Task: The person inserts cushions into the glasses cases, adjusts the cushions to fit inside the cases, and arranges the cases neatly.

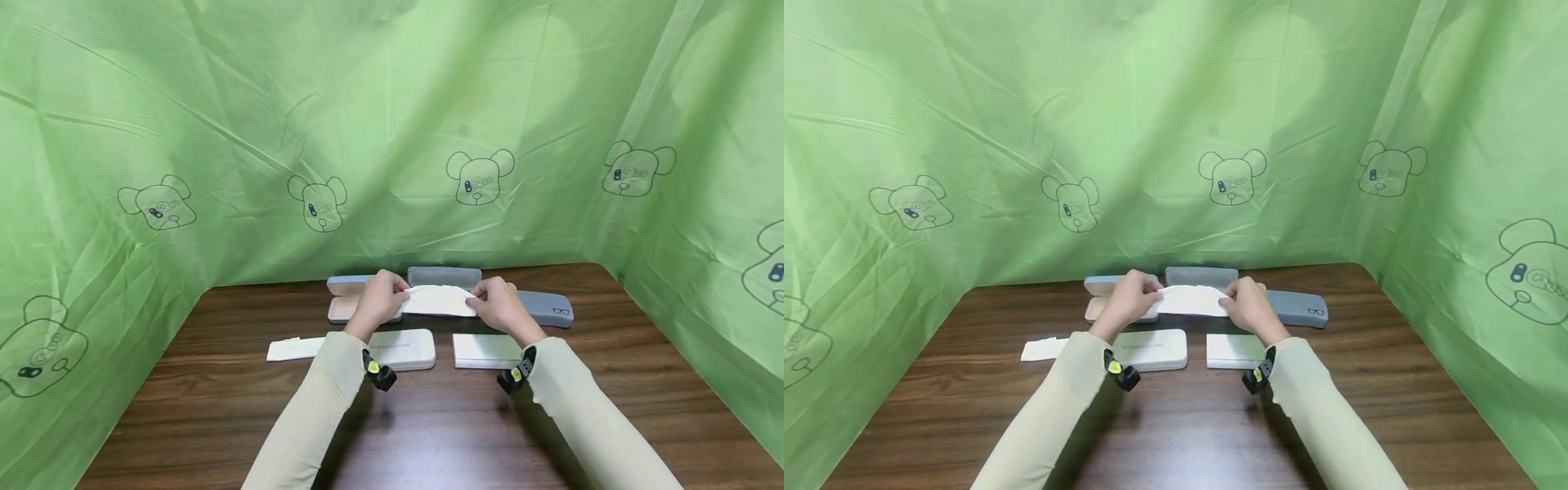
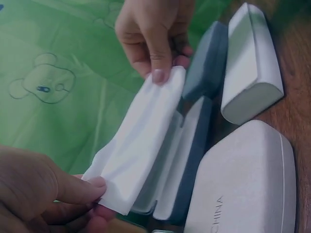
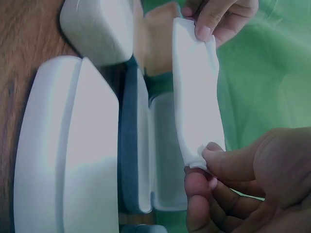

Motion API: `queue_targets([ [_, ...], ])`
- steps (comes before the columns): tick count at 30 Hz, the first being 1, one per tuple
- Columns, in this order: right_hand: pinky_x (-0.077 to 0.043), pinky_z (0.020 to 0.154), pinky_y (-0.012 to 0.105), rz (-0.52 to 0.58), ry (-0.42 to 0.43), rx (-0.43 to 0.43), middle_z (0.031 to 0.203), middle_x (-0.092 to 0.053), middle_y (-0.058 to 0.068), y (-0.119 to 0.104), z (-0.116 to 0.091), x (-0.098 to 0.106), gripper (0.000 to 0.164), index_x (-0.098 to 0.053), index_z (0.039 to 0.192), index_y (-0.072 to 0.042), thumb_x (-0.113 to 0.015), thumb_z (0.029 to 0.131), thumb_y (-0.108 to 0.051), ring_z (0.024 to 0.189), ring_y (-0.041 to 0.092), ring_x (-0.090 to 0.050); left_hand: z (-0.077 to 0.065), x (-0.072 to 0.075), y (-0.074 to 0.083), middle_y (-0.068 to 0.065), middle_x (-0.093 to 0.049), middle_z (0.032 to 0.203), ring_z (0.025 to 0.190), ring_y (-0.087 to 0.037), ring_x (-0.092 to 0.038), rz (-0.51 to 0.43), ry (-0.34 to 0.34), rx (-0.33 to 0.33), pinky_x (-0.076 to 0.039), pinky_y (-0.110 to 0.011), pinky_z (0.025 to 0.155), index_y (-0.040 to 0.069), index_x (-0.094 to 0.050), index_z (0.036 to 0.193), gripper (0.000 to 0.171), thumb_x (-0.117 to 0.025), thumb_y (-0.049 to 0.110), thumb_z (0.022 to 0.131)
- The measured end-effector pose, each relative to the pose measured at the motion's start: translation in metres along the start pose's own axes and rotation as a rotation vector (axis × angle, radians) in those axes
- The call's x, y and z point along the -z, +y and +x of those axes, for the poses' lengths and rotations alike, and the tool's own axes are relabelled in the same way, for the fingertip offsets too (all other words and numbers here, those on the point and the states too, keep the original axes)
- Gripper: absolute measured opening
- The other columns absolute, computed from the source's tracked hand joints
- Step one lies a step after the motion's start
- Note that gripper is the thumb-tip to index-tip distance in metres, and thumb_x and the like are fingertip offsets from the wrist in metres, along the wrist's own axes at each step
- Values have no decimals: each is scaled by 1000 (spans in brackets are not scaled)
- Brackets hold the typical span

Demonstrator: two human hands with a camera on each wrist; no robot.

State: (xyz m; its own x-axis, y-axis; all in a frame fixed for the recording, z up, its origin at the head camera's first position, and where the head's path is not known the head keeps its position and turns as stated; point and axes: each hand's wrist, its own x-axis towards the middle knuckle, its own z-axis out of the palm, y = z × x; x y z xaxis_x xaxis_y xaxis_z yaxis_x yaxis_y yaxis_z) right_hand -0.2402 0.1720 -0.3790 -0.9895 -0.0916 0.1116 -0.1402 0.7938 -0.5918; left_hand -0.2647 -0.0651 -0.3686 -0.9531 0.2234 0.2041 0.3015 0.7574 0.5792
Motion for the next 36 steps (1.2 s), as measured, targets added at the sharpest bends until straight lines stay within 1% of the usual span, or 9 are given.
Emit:
queue_targets([
  [5,-39,67,35,-15,21,-16,71,-60,0,8,11,-3,12,-69,80,-10,-65,84,-21,78,24,-51,11,-15,3,6,-65,75,78,-15,-56,95,29,17,-44,-30,71,13,-74,81,7,-67,10,81],
  [11,-40,71,38,-26,53,-54,72,-61,1,20,24,-10,14,-69,75,-9,-66,84,-19,83,27,-52,22,-31,9,3,-67,82,79,-20,-62,251,51,-20,-49,-34,66,18,-74,81,14,-63,10,84],
  [13,-40,70,38,-35,54,-65,69,-60,0,24,29,-14,18,-67,69,-9,-65,84,-19,81,27,-51,26,-35,11,1,-65,75,72,-20,-61,283,45,-13,-47,-34,58,17,-70,70,20,-60,8,85],
  [16,-40,69,37,-53,62,-84,65,-58,0,28,35,-18,24,-63,62,-10,-65,84,-19,78,27,-51,32,-41,12,0,-59,66,60,-17,-55,300,37,14,-41,-33,47,15,-53,55,34,-57,6,87],
  [21,-41,69,38,-80,58,-115,67,-59,0,29,39,-19,21,-64,64,-10,-66,83,-19,79,27,-53,38,-50,10,-2,-55,63,56,-16,-51,306,34,32,-38,-34,42,17,-34,51,44,-51,2,89],
  [25,-40,64,36,-98,34,-127,59,-54,-1,24,41,-20,29,-58,57,-11,-66,84,-21,73,25,-51,39,-53,7,-5,-60,69,64,-21,-59,345,51,28,-42,-35,44,16,-43,54,39,-50,2,90],
  [28,-37,57,33,-125,12,-130,48,-40,-4,22,43,-21,41,-46,48,-14,-65,84,-21,59,21,-45,39,-57,7,-9,-64,80,71,-27,-63,415,61,-2,-47,-39,47,13,-60,69,26,-50,3,90],
  [32,-35,49,32,-160,-37,-135,45,-24,-4,22,46,-25,49,-35,46,-15,-64,85,-20,44,16,-32,38,-65,8,-10,-64,83,67,-27,-63,502,41,-62,-48,-39,45,12,-64,82,17,-52,3,90],
  [36,-37,50,34,-207,-70,-158,53,-37,0,21,48,-30,40,-41,53,-13,-64,86,-19,49,18,-41,39,-71,8,-10,-63,81,62,-25,-62,548,18,-74,-45,-35,41,13,-64,81,14,-55,6,89],
])
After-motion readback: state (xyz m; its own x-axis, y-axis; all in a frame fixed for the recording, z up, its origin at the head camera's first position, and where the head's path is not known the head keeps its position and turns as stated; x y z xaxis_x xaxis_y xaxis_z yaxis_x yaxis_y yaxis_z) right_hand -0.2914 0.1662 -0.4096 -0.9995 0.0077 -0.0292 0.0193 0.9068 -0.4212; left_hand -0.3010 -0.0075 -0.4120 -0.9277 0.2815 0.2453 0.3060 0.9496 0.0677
